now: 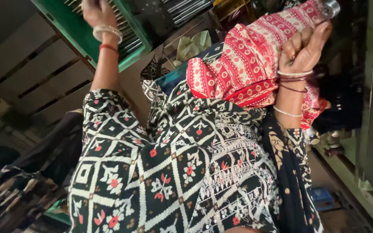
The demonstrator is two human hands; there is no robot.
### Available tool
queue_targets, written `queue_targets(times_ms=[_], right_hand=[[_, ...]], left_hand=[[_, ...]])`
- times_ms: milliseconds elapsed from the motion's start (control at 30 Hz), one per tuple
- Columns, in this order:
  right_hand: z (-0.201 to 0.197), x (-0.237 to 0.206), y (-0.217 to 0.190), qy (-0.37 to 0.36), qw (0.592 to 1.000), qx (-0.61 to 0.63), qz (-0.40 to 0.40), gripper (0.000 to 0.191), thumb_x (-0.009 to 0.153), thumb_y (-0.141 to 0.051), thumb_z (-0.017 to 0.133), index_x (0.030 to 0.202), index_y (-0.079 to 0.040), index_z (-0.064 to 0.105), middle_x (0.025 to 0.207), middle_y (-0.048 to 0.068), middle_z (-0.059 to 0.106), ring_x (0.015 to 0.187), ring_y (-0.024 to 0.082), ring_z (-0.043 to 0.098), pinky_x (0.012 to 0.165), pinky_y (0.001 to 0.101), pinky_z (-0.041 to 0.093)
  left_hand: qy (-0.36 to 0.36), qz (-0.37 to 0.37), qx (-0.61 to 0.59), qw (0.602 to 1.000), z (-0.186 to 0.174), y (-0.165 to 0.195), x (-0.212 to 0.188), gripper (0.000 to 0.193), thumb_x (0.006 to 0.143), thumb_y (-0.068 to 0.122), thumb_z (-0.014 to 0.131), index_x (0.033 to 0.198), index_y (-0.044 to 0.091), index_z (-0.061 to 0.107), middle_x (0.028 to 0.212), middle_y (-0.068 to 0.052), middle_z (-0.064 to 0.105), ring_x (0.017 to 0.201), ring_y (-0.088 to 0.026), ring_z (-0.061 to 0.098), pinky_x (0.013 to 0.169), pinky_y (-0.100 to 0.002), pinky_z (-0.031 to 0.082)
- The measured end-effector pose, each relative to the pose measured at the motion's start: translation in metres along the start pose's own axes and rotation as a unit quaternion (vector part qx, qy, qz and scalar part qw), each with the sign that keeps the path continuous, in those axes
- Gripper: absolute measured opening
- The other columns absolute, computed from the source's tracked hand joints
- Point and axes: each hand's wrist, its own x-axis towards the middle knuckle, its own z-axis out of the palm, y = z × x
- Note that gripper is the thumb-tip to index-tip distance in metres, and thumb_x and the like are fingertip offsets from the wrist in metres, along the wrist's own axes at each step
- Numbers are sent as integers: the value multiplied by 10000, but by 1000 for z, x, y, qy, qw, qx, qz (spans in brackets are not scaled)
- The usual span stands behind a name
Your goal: The person repeatedly picks metal rods from a green tray, inserts them into a green industrial machine, and operates the levers to process each rod. The person then removes the processed rods and places them back into the tray. This cycle continues throughout the clip.
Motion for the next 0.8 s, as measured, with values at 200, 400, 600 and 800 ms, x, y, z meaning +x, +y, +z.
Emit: queue_targets(times_ms=[200,400,600,800], right_hand=[[0,-2,0,1,1000,-12,-9,232,1145,-346,631,1244,-152,552,666,-49,235,489,47,183,462,228,189],[-1,1,4,6,1000,-10,-14,185,1140,-323,643,1206,-183,543,649,-51,241,479,52,195,458,232,203],[13,0,3,3,1000,-10,-3,194,1125,-337,633,1212,-191,541,679,-50,243,486,54,215,419,208,207],[30,0,4,40,999,-6,9,272,1100,-351,623,909,-216,484,658,-59,246,523,78,239,450,238,235]], left_hand=[[-274,76,341,896,-17,-34,-40,559,597,110,780,1136,19,668,1286,-297,596,1148,-493,560,958,-514,480],[-415,152,500,745,1,-39,-44,343,987,186,559,1289,95,694,1399,-209,593,1240,-409,569,990,-497,461],[-389,222,447,774,-9,-29,-50,256,956,222,596,1150,109,719,1201,-132,635,1060,-342,598,892,-467,475],[-282,-15,98,954,-35,5,-28,178,969,192,692,1034,27,710,872,-144,689,787,-257,650,726,-370,540]])
